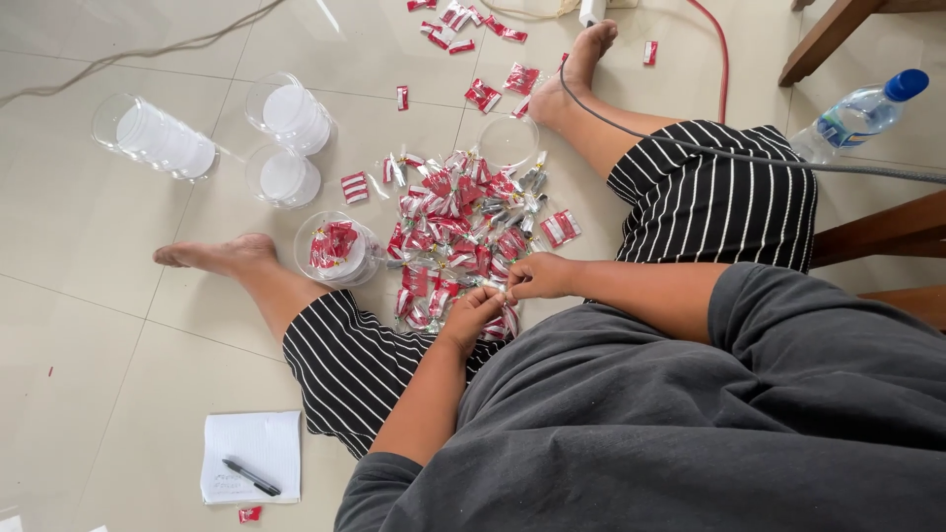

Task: Packing small food packets into clear plastic containers while sitting on the floor.

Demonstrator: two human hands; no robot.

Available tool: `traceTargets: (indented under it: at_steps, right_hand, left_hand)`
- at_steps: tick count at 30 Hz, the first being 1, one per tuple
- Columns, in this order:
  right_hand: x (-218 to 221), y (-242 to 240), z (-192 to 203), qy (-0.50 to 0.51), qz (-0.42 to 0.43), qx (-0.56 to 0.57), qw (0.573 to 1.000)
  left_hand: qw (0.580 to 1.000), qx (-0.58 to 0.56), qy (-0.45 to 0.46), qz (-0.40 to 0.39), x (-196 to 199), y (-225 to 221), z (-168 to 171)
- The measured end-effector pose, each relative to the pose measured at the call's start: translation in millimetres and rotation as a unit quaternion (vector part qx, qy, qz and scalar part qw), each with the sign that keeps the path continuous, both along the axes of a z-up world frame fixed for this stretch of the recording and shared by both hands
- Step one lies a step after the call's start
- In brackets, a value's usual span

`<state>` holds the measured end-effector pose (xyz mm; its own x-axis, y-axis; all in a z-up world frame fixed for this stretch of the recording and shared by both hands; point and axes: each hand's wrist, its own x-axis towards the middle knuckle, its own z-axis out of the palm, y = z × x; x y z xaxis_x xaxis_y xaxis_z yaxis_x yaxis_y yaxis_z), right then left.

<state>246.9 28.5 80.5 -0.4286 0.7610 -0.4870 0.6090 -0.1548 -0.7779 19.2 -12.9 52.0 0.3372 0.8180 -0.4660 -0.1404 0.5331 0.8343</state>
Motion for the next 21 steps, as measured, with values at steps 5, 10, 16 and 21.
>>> traceTargets:
  at_steps: [5, 10, 16, 21]
  right_hand:
    - [2, 2, 8, 0.043, 0.049, -0.042, 0.997]
    - [1, 9, -12, 0.034, 0.062, -0.052, 0.996]
    - [-4, 9, -12, 0.041, 0.005, -0.041, 0.998]
    - [-9, 0, 3, 0.098, -0.082, -0.095, 0.987]
  left_hand:
    - [0.997, 0.031, 0.034, -0.055, -5, 1, 5]
    - [0.996, 0.032, 0.029, -0.076, -1, 1, 15]
    - [0.994, 0.048, 0.027, -0.09, -2, 2, 1]
    - [0.995, 0.069, 0.039, -0.061, -5, 5, -8]
